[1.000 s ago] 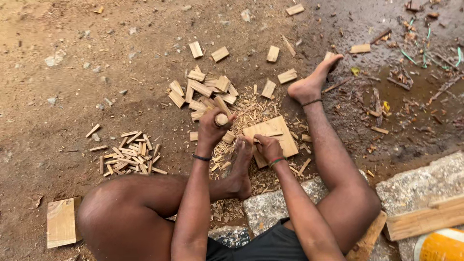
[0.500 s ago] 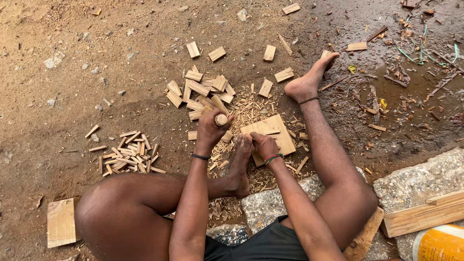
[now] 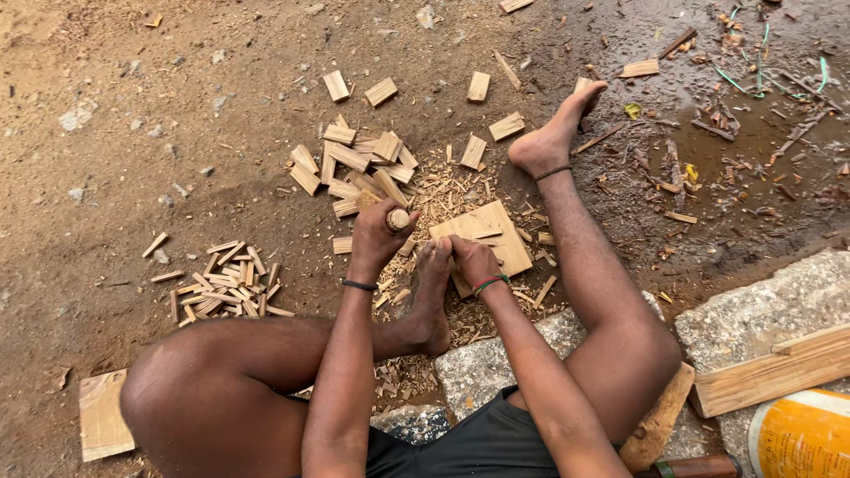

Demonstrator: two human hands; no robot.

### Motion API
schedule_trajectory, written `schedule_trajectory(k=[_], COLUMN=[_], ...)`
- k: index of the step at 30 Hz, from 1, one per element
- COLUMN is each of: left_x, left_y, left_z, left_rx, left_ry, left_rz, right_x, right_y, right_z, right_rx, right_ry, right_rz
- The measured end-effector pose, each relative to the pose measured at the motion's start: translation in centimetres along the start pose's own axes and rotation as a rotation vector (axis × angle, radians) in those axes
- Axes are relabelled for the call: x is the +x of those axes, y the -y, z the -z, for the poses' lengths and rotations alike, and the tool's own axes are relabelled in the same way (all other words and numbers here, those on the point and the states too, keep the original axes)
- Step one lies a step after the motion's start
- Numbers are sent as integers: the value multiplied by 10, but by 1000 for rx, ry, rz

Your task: The person sits on the ground and uses a wooden mallet to strike a chisel, carving a small wooden block. They repeatedly adjust the chisel and strike it to shape the wood, creating wood shavings.

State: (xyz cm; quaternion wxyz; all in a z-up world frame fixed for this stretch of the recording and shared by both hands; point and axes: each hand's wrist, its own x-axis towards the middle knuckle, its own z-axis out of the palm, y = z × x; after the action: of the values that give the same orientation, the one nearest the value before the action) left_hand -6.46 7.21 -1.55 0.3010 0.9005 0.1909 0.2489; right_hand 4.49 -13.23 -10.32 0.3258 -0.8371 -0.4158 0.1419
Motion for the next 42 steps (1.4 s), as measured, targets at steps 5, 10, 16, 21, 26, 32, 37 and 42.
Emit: schedule_trajectory(k=[5, 10, 16, 21, 26, 32, 37, 42], left_x=[0, 5, 21, 40, 38, 30, 29, 25], left_y=[7, 10, -44, -93, -108, -92, -84, -84], left_z=[-9, -23, -5, -6, -14, -34, -41, -47], left_rx=[-13, 0, -207, -339, -416, -558, -598, -541], left_ry=[-50, -108, -57, -14, 12, 102, 145, 231], left_rz=[-12, -58, -135, -217, -230, -105, -47, -17], right_x=[3, -9, -14, -25, -51, -60, -56, -57], right_y=[3, -1, -15, 3, 22, 18, 15, 21], right_z=[0, 3, 38, 79, 104, 106, 99, 99], right_rx=[-69, -39, 97, 226, 288, 265, 176, 223], right_ry=[91, 61, -164, -224, -279, -284, -251, -234], right_rz=[-82, -148, -54, -144, -214, -269, -214, -222])
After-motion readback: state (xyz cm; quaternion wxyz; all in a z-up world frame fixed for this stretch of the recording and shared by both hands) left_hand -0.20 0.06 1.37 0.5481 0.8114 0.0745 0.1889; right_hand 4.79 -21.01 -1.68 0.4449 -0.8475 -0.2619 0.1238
